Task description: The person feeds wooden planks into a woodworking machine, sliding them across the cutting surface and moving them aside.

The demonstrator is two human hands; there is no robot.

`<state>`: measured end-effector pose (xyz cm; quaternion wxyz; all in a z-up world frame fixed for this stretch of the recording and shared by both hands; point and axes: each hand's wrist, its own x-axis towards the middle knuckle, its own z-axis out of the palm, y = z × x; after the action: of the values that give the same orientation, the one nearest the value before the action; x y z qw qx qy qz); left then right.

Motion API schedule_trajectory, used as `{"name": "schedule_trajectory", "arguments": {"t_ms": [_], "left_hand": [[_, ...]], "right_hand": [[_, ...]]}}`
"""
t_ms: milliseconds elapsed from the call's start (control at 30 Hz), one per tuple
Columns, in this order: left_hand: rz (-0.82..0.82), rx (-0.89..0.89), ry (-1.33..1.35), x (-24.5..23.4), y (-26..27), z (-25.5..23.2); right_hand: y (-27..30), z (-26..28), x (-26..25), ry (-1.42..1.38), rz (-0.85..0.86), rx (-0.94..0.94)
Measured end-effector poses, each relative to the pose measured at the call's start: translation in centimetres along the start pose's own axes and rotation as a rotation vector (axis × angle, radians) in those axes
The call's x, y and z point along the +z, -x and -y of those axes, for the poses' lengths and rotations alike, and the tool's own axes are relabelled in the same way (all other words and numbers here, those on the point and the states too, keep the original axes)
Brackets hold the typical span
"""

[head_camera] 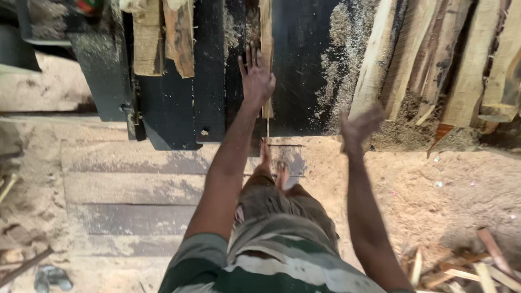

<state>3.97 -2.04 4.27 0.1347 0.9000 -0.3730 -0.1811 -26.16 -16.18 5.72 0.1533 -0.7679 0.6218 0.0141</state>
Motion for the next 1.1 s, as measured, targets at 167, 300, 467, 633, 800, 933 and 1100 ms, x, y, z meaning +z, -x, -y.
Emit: {"name": "schedule_trajectory", "arguments": {"t_ms": [167, 300, 467, 633, 800, 933, 1100], "left_hand": [[-0.04, -0.246, -0.026, -1.9, 3.0, -2.4], [-0.616, 0.122, 0.144, 5.2, 14.7, -3.9], [0.071, -0.12, 1.07, 21.2, 38.8, -1.8], [0.195, -0.329, 1.272, 25.4, 54.2, 1.2], [0.248, -0.489, 1.434, 25.7, 65.9, 0.2], [0.242, -0.512, 1.501, 24.3, 67.1, 0.8], [0.2, -0.477, 1.555, 23.5, 61.0, 2.7]], "right_hand": [[1.3, -8.1, 2.0, -0.086, 0.156, 0.087], [6.2, -7.7, 7.1, -0.295, 0.181, -0.094], [25.2, -12.4, 14.9, -0.198, 0.23, -0.476], [29.6, -16.9, 14.1, -0.476, 0.387, -0.642], [33.1, -12.3, 12.6, -0.805, 0.675, -0.492], [37.4, -5.9, 10.8, -0.958, 0.493, -0.586], [33.9, -0.2, 9.8, -0.782, 0.499, -0.373]]}}
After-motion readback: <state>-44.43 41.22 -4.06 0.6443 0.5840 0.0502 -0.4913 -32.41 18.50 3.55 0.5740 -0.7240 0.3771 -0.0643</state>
